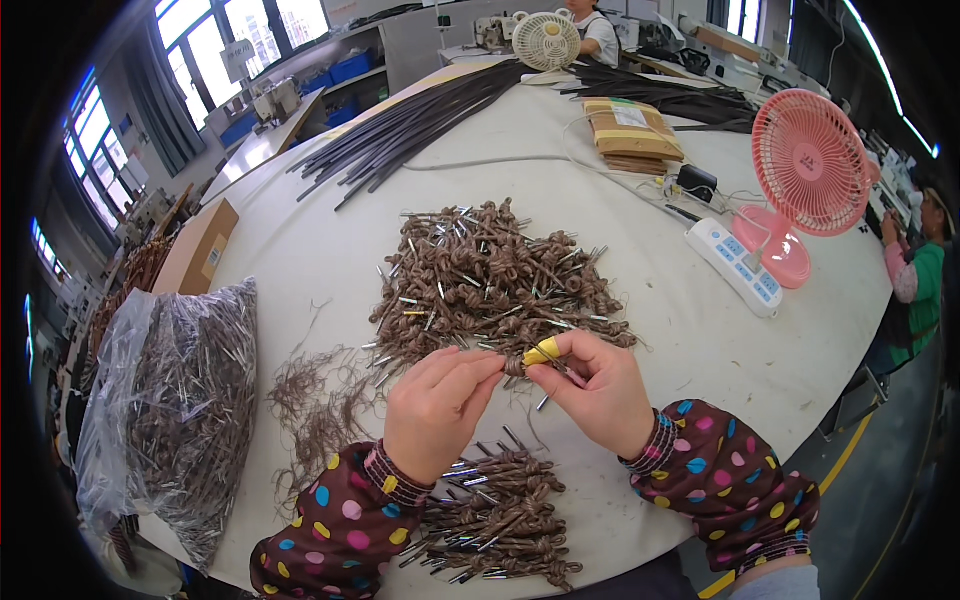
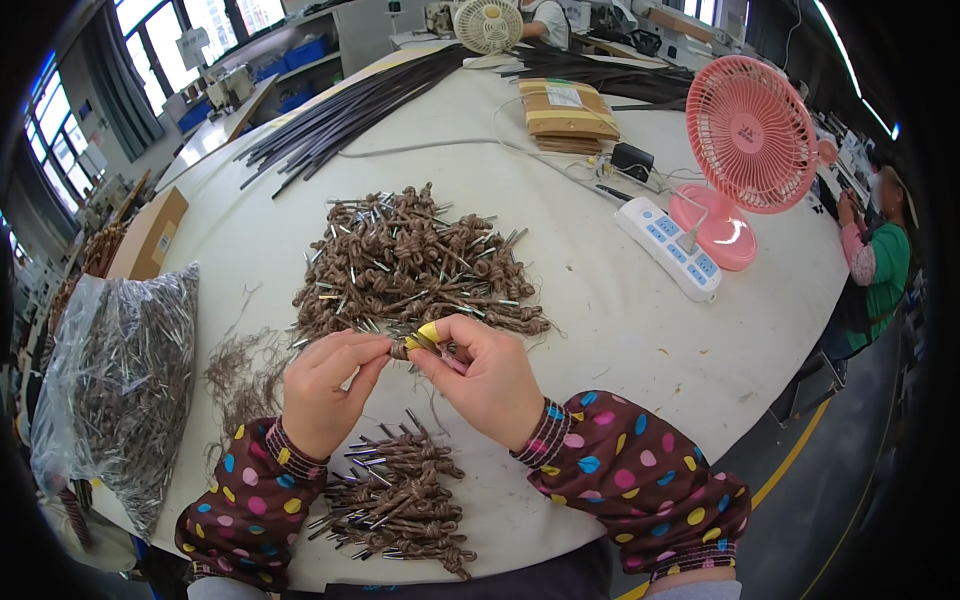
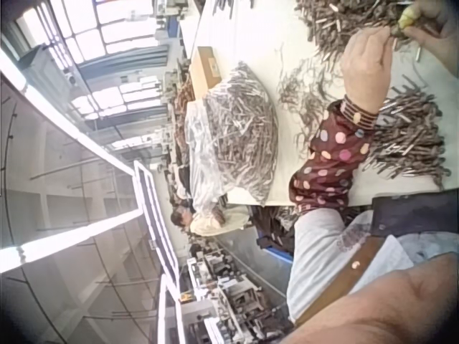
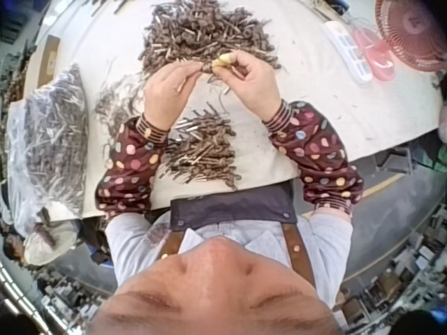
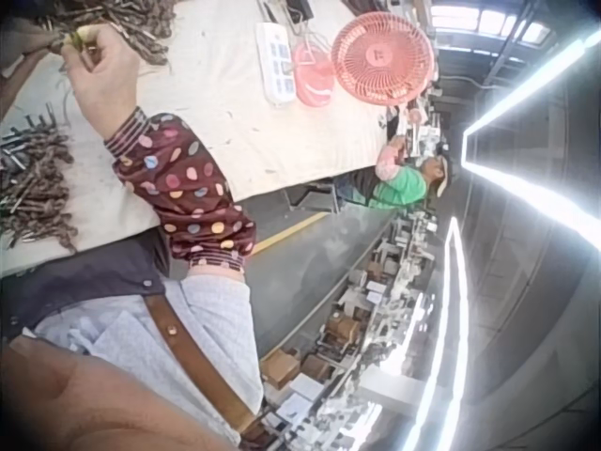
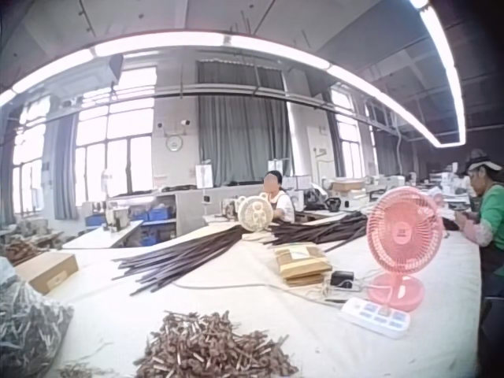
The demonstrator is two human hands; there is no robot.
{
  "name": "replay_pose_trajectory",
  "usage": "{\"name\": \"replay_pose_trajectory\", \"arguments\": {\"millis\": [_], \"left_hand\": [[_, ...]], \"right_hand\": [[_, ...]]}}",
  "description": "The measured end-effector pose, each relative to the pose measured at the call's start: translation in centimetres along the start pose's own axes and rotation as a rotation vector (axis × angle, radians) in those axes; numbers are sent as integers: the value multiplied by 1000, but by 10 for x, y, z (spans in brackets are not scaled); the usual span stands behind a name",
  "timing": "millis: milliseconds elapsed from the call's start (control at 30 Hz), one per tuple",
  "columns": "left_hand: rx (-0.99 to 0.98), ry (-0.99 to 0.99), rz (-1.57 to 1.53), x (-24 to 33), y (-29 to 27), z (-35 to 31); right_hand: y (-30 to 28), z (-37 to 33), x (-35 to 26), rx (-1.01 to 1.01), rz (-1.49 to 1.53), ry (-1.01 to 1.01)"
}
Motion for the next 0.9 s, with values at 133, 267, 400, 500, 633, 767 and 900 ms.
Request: {"name": "replay_pose_trajectory", "arguments": {"millis": [133, 267, 400, 500, 633, 767, 900], "left_hand": [[-1, 24, 53, 0, -4, 0], [4, 97, 167, 6, -7, 5], [-41, -64, -8, -13, 5, -5], [-102, -155, -78, -16, 4, -5], [-85, -100, -16, -17, 0, -2], [-88, -68, 61, -14, 1, -1], [-59, 29, 106, -9, -1, 0]], "right_hand": [[1, 2, -6, -14, 25, 21], [3, 0, -5, 13, 205, 216], [6, -7, 2, 18, 470, 524], [9, 0, 11, 33, 250, 104], [-13, 12, -13, -192, -364, -48], [-10, 21, -34, -333, -727, -437], [-4, 22, -40, -453, -949, -644]]}}
Point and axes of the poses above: each hand's wrist, its own z-axis towards the middle knuckle, its own y-axis out of the palm, x = y × z, the point moved 3 cm from there along z, towards the middle knuckle, and after that the axes turned 15 degrees about -y, right-handed, at the moved point
